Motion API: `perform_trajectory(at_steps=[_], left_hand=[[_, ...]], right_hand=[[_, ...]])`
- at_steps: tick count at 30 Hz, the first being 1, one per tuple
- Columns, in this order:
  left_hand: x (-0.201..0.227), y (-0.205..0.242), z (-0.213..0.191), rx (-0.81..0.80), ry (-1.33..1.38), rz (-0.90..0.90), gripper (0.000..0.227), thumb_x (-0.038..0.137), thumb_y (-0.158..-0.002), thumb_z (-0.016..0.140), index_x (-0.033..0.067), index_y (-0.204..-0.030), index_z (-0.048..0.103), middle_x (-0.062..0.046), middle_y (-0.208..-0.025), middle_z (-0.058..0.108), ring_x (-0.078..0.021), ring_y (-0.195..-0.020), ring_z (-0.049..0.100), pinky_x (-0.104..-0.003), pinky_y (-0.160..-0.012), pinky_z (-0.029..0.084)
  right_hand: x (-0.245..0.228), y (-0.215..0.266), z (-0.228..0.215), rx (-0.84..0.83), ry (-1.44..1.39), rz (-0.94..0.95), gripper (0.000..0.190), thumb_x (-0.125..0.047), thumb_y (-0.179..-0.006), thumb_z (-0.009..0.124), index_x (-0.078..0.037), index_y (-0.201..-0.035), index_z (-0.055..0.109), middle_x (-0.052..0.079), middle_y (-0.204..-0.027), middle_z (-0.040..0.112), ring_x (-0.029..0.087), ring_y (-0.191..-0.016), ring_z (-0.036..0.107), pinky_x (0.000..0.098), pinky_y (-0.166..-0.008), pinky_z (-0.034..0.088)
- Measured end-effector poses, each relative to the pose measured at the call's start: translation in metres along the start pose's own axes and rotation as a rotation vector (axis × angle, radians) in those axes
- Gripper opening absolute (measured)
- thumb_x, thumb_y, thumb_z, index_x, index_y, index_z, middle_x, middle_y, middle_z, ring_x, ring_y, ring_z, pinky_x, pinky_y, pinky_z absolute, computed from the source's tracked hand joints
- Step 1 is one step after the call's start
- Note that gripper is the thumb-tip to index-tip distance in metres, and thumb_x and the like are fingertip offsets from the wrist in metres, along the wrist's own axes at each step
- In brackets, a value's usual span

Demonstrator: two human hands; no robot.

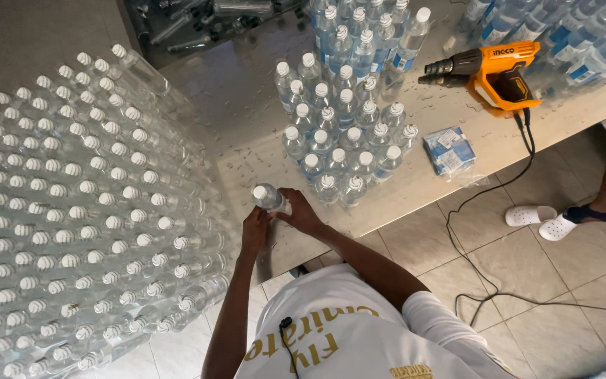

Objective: The person applies labels to clear plastic water bottles arranged on a table. They pick up a bottle, wrap a label around it, and place it back among the others. The person also handles small plastic bags containing labels.

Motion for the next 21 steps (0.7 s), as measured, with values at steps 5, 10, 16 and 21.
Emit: perform_trajectory(at_steps=[5, 10, 16, 21], left_hand=[[-0.002, -0.001, 0.003, -0.023, -0.011, 0.021, 0.065, 0.032, -0.112, 0.069, 0.0105, -0.169, 0.044, -0.024, -0.163, 0.054, -0.0521, -0.147, 0.049, -0.066, -0.12, 0.047], [0.001, 0.002, 0.009, -0.029, 0.037, -0.033, 0.078, 0.036, -0.106, 0.077, 0.0163, -0.172, 0.04, -0.017, -0.168, 0.05, -0.0481, -0.15, 0.046, -0.064, -0.121, 0.046], [0.005, 0.005, 0.012, 0.054, -0.032, -0.086, 0.072, 0.042, -0.101, 0.084, 0.0128, -0.16, 0.056, -0.017, -0.154, 0.065, -0.0442, -0.144, 0.056, -0.061, -0.116, 0.052], [0.007, 0.003, 0.011, 0.083, -0.104, -0.115, 0.063, 0.047, -0.099, 0.085, 0.0106, -0.147, 0.067, -0.016, -0.139, 0.075, -0.0413, -0.138, 0.063, -0.061, -0.113, 0.053]], right_hand=[[-0.003, 0.002, -0.001, 0.036, 0.062, -0.092, 0.078, -0.035, -0.096, 0.086, -0.003, -0.156, 0.048, 0.025, -0.134, 0.06, 0.039, -0.132, 0.058, 0.0461, -0.114, 0.052], [-0.001, 0.001, -0.004, 0.0, -0.001, -0.093, 0.08, -0.05, -0.1, 0.078, -0.002, -0.156, 0.047, 0.022, -0.135, 0.059, 0.037, -0.134, 0.056, 0.0467, -0.116, 0.05], [-0.003, 0.003, -0.005, 0.006, 0.051, -0.13, 0.07, -0.035, -0.102, 0.08, 0.0, -0.153, 0.048, 0.023, -0.134, 0.059, 0.041, -0.132, 0.056, 0.0511, -0.115, 0.047], [-0.007, 0.003, -0.009, -0.007, 0.056, -0.14, 0.07, -0.043, -0.104, 0.076, -0.001, -0.153, 0.048, 0.022, -0.134, 0.058, 0.039, -0.132, 0.056, 0.0512, -0.116, 0.046]])
Point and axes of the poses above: each hand's wrist, its own y-axis away from the middle knuckle, its own z-axis out of the palm, x = y × z, the point moved 3 cm from there along -y, towards the middle knuckle
